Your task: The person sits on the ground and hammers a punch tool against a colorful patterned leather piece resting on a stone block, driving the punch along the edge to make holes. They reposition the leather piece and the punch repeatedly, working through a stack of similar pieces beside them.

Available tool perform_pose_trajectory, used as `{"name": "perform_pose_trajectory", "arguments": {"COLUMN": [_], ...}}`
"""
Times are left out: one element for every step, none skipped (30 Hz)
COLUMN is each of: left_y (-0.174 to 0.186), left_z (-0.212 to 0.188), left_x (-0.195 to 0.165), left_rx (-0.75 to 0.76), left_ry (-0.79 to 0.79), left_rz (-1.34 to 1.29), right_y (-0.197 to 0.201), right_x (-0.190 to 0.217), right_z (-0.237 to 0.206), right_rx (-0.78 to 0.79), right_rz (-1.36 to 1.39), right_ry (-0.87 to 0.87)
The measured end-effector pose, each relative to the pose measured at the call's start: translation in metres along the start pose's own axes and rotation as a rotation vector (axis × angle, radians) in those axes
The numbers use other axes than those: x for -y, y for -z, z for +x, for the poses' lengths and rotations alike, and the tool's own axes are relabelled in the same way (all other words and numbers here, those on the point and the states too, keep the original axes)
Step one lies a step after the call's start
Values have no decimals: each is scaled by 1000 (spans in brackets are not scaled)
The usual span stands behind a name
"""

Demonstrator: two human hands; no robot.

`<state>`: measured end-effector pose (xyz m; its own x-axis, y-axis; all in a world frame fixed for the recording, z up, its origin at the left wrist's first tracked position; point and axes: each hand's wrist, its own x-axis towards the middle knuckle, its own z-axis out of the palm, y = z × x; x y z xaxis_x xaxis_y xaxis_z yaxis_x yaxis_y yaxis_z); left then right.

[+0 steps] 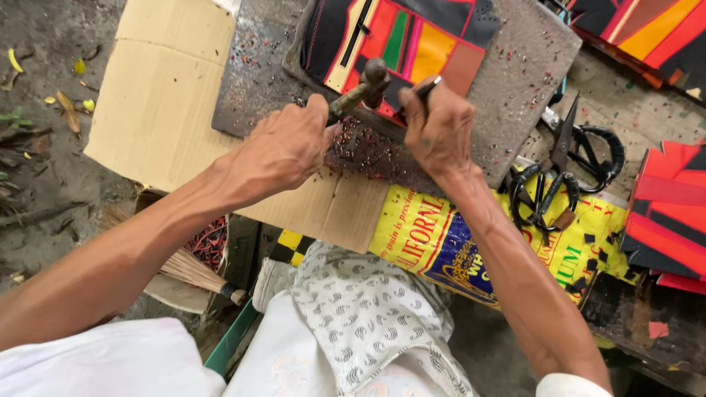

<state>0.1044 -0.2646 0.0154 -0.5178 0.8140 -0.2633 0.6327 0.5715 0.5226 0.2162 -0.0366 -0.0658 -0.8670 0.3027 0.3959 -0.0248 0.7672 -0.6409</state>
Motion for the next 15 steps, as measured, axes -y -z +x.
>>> {"name": "perform_pose_trajectory", "arguments": {"left_y": [-3,-5,-5,-6,-5,-4,-3,-3,-2,0,2,5,8,11,13], "left_z": [0,0,0,0,0,0,-1,-1,-2,-2,-2,-2,-3,-3,-2], "left_x": [1,1,0,-1,-2,-2,-4,-5,-6,-6,-6,-4,-3,-1,0], "left_rx": [15,26,24,25,21,15,18,26,30,24,20,22,27,26,13], "left_ry": [26,48,39,33,27,30,38,46,53,56,59,69,79,90,90], "left_rz": [-7,-11,0,9,19,17,9,-2,-2,4,12,24,34,44,38], "right_y": [1,5,9,17,26,34,41,47,50,50,48,45,42,39,37], "right_x": [-3,-8,-13,-16,-20,-24,-27,-30,-32,-34,-35,-35,-34,-32,-31], "right_z": [0,1,2,-3,-11,-17,-23,-30,-35,-38,-39,-40,-40,-38,-35], "right_rx": [-49,-102,-154,-189,-223,-255,-245,-235,-232,-200,-168,-134,-129,-124,-116], "right_rz": [221,440,658,622,587,552,578,603,629,627,626,625,660,696,736], "right_ry": [-199,-395,-589,-538,-483,-427,-467,-512,-546,-552,-557,-570,-581,-585,-584]}}
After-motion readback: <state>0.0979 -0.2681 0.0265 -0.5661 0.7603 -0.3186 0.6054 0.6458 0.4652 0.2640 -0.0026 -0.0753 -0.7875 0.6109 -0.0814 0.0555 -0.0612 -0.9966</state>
